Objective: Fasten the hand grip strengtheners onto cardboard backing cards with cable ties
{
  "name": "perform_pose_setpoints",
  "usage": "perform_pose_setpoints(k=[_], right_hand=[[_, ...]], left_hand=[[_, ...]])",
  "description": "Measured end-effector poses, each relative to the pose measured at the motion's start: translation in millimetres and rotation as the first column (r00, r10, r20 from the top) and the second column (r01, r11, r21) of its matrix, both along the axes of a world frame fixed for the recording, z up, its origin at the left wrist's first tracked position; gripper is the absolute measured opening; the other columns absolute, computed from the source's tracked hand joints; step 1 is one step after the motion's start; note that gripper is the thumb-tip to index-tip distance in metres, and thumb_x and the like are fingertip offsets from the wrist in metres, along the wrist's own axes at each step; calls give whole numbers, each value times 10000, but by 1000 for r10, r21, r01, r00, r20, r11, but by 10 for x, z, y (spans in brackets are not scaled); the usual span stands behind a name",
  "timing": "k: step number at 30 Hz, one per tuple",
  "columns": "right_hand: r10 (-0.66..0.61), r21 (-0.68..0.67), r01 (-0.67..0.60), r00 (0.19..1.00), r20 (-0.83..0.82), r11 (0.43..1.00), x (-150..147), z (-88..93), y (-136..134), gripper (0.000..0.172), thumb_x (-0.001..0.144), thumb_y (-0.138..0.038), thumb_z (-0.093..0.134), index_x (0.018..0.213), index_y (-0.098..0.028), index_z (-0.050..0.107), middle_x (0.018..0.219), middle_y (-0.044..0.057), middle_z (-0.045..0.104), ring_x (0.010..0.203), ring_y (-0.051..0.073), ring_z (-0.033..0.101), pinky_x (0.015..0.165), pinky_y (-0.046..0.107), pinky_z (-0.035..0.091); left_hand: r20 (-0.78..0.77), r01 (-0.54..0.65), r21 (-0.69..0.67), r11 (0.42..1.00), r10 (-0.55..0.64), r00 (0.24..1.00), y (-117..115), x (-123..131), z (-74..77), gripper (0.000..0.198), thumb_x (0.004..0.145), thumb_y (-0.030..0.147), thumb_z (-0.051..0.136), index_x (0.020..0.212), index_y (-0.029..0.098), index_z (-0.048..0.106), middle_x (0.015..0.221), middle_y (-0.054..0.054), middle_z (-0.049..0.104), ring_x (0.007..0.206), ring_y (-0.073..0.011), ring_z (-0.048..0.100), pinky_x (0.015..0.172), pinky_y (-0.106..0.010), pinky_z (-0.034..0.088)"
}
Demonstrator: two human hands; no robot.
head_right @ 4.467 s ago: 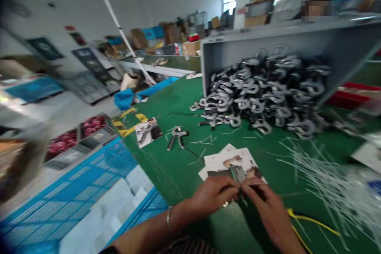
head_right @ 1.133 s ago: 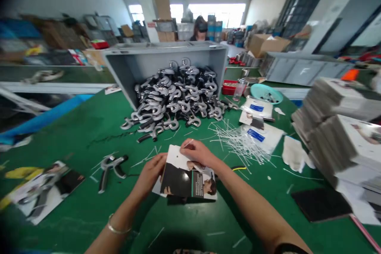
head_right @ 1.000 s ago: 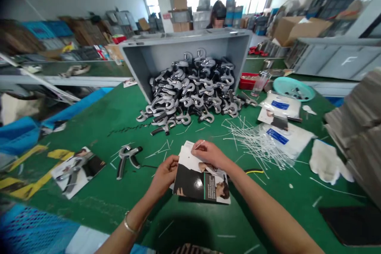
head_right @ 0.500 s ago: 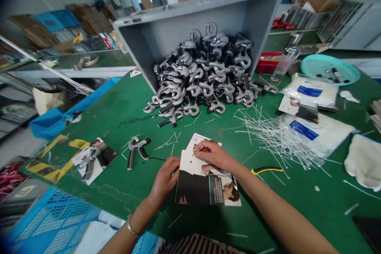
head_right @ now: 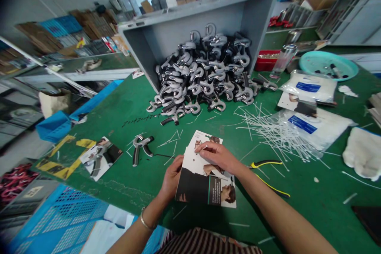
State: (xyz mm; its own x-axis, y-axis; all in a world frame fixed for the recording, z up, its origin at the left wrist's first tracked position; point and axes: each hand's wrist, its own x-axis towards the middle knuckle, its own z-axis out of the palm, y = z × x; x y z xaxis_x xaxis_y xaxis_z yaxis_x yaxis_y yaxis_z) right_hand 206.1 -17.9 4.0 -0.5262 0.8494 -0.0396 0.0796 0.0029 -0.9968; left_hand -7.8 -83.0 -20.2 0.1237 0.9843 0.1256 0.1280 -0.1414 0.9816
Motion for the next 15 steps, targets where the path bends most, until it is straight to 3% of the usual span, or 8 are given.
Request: perform_pose_setpoints(k=[8, 15], right_hand=[[38, -24, -38, 999, -10, 999, 20, 31, -85, 368, 910, -521, 568, 1020, -185, 669, 849, 22, 570, 706, 138, 468, 623, 253, 363], [42, -10, -42, 999, -27, 999, 43, -9, -117, 329, 923, -485, 573, 1001, -181, 675, 908, 24, 598, 762, 140, 493, 693, 264, 369]], left_hand=[[-23, 41, -54, 998, -43, 999, 17, 47, -5, 205, 877, 329, 623, 994, 196, 726, 1005, -71, 644, 970, -216, 594, 896, -322, 481], [-51, 68, -16, 998, -68, 996, -52, -89, -4, 208, 919, 314, 571, 973, 192, 730, 998, -75, 651, 958, -204, 604, 903, -327, 473]])
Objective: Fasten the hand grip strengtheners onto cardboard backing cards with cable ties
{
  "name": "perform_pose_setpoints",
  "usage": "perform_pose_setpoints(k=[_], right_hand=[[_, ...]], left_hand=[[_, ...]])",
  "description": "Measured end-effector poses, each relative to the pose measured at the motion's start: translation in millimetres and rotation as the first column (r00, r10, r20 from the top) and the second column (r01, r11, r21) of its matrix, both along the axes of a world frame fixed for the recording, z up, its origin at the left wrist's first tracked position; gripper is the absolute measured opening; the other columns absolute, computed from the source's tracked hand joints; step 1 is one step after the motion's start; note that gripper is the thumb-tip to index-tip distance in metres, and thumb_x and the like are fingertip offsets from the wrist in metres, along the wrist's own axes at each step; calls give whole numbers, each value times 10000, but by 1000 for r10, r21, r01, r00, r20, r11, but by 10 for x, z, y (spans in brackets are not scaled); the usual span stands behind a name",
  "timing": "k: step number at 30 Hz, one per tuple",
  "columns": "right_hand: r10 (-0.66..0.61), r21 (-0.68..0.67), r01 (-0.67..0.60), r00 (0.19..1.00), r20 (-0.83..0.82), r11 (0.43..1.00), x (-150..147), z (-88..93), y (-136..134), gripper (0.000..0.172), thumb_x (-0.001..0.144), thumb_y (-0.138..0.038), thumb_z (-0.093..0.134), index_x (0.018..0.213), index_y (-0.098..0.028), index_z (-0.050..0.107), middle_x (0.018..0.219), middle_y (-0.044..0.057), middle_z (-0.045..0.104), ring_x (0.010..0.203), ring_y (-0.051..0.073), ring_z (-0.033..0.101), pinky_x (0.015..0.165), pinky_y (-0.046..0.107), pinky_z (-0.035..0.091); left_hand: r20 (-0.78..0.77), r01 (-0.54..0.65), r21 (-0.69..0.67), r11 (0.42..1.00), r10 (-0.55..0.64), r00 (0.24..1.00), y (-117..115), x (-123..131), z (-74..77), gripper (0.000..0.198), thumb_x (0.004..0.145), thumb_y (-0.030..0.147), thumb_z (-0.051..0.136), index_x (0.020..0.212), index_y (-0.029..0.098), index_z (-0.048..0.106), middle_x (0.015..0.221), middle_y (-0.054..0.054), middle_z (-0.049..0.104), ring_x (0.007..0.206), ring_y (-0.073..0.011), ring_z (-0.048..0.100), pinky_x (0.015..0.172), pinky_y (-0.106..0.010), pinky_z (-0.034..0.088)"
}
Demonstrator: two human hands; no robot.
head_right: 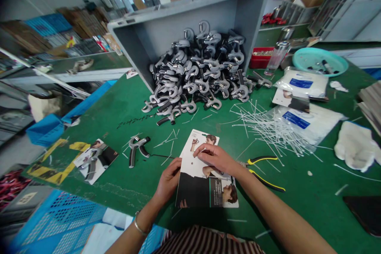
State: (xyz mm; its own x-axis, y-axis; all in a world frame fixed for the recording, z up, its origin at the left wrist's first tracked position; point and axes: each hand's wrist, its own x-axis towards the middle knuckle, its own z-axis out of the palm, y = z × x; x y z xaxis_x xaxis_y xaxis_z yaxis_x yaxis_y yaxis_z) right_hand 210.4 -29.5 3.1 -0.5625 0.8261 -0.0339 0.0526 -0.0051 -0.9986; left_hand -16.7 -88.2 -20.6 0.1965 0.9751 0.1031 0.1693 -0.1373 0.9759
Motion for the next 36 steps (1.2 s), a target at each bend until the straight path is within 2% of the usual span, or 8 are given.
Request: perform_pose_setpoints(k=[9, 14, 20, 23, 26, 29, 31, 36], right_hand=[[25, -33, -24, 1000, 10, 999, -57, 28, -38, 337, 917, -488, 577, 991, -174, 670, 864, 22, 594, 745, 144, 507, 683, 269, 389], [15, -23, -15, 999, 39, 1000, -89, -25, -51, 319, 917, -474, 580, 990, -177, 668, 846, 15, 588, 721, 136, 491, 670, 263, 379], [22, -38, -20, 998, 61, 999, -74, -49, -62, 292, 942, -441, 547, 1010, -177, 654, 811, 3, 572, 675, 122, 473, 650, 252, 366], [51, -13, -50, 995, 84, 999, -109, -36, -75, 269, 912, -431, 599, 1035, -194, 637, 885, 15, 598, 755, 146, 527, 719, 267, 406], [23, 129, -40, 991, 131, 991, -197, -39, -113, 329, 788, -395, 755, 1037, -227, 623, 1025, 28, 619, 925, 196, 562, 862, 315, 419], [-68, 266, 34, 991, 118, 963, -281, -56, -160, 185, 824, -363, 727, 927, -230, 651, 1073, 48, 628, 1012, 217, 568, 951, 356, 393], [-85, 278, 55, 992, 96, 959, -311, -63, -185, 135, 868, -360, 680, 867, -226, 671, 1057, 58, 636, 1009, 218, 581, 953, 364, 398], [-63, 219, 43, 994, 86, 975, -340, -45, -219, 128, 863, -352, 687, 855, -225, 674, 1112, 57, 631, 1057, 222, 585, 976, 372, 397]], left_hand=[[25, -3, -17, 1000, 4, 1000, -57, -10, -28, 190, 904, 280, 584, 962, 199, 744, 998, -69, 665, 956, -204, 609, 902, -325, 470], [11, -97, -121, 988, 99, 995, -19, 31, -36, 183, 847, 242, 605, 954, 197, 747, 973, -54, 673, 905, -197, 615, 832, -289, 484], [84, -71, -188, 980, 88, 993, -31, 24, -8, 159, 821, 285, 639, 881, 176, 738, 952, -61, 679, 910, -208, 625, 829, -289, 484], [220, -83, -305, 949, 155, 963, -55, 71, 27, 314, 755, 354, 730, 1010, 178, 679, 992, -70, 696, 900, -209, 645, 792, -287, 498], [286, -107, -412, 905, 240, 928, -89, 106, 112, 486, 777, 437, 710, 1174, 193, 574, 1024, -74, 707, 844, -196, 664, 718, -274, 504], [185, -183, -387, 904, 270, 945, -128, 88, 232, 387, 899, 476, 552, 1159, 191, 588, 1040, -63, 706, 890, -197, 655, 729, -269, 495], [83, -228, -323, 919, 268, 960, -125, 57, 295, 365, 941, 475, 481, 1104, 181, 623, 1054, -64, 697, 949, -203, 639, 770, -272, 492], [-61, -226, -311, 923, 218, 974, 117, -12, 253, 391, 825, 458, 656, 1081, 166, 613, 895, -32, 685, 661, -142, 599, 587, -236, 458]])
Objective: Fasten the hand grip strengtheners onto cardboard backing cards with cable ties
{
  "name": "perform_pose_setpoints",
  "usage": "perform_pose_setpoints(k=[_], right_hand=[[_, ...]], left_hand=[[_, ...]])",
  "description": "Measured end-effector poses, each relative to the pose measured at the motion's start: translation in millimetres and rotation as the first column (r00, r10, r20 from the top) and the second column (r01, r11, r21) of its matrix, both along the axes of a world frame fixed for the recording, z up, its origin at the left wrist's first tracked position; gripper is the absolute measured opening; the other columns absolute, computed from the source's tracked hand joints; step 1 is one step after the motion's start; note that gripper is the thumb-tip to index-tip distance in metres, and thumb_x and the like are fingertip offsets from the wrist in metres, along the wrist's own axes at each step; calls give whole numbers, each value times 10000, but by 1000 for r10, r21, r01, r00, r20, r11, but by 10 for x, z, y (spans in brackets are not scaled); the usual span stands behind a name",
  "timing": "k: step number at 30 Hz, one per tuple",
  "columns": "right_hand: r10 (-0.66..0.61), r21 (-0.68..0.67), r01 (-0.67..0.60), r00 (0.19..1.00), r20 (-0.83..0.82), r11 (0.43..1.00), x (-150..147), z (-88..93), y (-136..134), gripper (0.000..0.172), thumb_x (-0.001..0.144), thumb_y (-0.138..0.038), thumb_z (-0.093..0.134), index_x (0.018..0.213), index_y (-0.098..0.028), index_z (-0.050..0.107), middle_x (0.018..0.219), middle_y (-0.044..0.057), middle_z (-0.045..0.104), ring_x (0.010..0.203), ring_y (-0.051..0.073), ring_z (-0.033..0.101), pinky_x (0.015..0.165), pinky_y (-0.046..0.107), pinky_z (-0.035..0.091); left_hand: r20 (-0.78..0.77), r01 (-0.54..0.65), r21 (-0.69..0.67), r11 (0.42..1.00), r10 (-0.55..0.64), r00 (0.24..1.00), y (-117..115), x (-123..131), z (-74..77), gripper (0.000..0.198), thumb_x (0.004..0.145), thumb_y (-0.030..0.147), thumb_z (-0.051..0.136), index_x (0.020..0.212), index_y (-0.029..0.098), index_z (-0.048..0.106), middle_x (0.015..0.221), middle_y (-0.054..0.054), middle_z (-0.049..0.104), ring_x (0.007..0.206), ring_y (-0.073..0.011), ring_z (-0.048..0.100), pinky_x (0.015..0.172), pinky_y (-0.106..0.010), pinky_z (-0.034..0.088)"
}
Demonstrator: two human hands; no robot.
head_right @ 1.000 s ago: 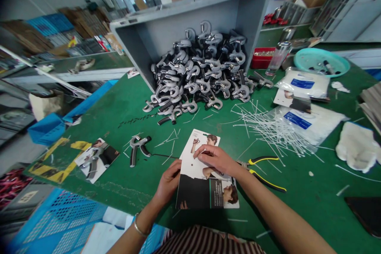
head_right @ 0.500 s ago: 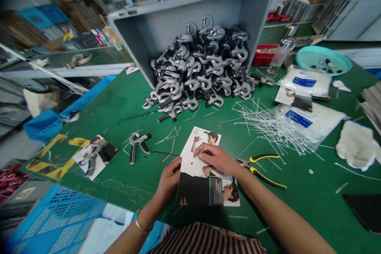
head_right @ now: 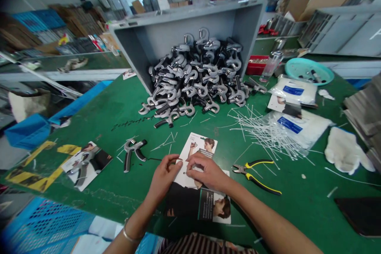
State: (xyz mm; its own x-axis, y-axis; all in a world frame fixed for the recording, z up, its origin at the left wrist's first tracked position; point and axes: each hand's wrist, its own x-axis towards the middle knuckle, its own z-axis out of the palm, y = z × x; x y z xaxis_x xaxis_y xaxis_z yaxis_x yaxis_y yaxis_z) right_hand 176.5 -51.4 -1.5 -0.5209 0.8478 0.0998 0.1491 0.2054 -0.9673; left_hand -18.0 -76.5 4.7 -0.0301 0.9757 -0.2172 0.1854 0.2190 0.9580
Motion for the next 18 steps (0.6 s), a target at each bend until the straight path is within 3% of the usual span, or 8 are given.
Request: perform_pose_setpoints(k=[3, 5, 10, 12, 15, 17, 18], right_hand=[[-9, 6, 9, 1000, -2, 1000, 27, 28, 12, 135, 878, -350, 662, 864, -216, 661, 1137, 64, 620, 1090, 225, 572, 991, 381, 388], [-46, 27, 46, 999, 5, 999, 110, 61, 41, 145, 898, -356, 631, 873, -214, 648, 1190, 77, 604, 1138, 237, 550, 1013, 399, 371], [-137, 213, 96, 973, 186, 972, 434, 272, 249, 160, 935, -360, 574, 1023, -247, 646, 1310, 83, 554, 1263, 273, 446, 1073, 449, 298], [-229, 339, 140, 944, 238, 930, 397, 395, 425, 202, 944, -346, 556, 1109, -249, 624, 1254, 93, 581, 1206, 278, 472, 1037, 450, 323], [-252, 495, 112, 941, 225, 862, -91, 542, 719, 191, 962, -285, 519, 1118, -227, 610, 1150, 92, 626, 1118, 264, 512, 992, 420, 357], [-65, 505, -83, 961, 268, 859, -666, 562, 846, 189, 980, -238, 475, 1095, -222, 624, 1097, 69, 652, 1068, 224, 552, 960, 361, 393], [49, 466, -223, 933, 357, 857, -986, 541, 874, 204, 985, -214, 456, 1090, -219, 631, 1065, 58, 667, 1008, 198, 581, 911, 324, 422]], left_hand=[[64, 185, -60, 981, -181, 981, 195, -16, -64, 368, 780, 421, 702, 1030, 156, 652, 841, -19, 681, 624, -124, 569, 563, -219, 431], [172, 236, -87, 968, -219, 960, 255, -20, -59, 354, 776, 407, 704, 1015, 148, 660, 804, -14, 684, 643, -129, 582, 572, -217, 433], [289, -102, -40, 994, 109, 951, 120, -58, 7, 389, 798, 375, 699, 1125, 178, 619, 985, -46, 719, 835, -154, 659, 727, -245, 500], [357, -130, -76, 989, 149, 922, 17, -50, -60, 435, 736, 335, 753, 1111, 170, 608, 1034, -70, 720, 903, -181, 677, 780, -275, 527], [420, -19, -197, 980, 101, 902, -90, 12, -265, 453, 632, 312, 798, 1006, 148, 603, 862, -55, 713, 754, -211, 693, 634, -309, 571], [411, 13, -245, 969, 92, 907, -118, 64, -380, 434, 633, 328, 784, 977, 148, 593, 778, -25, 679, 647, -207, 673, 526, -317, 567], [388, 7, -255, 967, 96, 917, -122, 84, -408, 417, 653, 335, 773, 978, 148, 591, 774, -19, 668, 633, -208, 670, 508, -323, 567]])
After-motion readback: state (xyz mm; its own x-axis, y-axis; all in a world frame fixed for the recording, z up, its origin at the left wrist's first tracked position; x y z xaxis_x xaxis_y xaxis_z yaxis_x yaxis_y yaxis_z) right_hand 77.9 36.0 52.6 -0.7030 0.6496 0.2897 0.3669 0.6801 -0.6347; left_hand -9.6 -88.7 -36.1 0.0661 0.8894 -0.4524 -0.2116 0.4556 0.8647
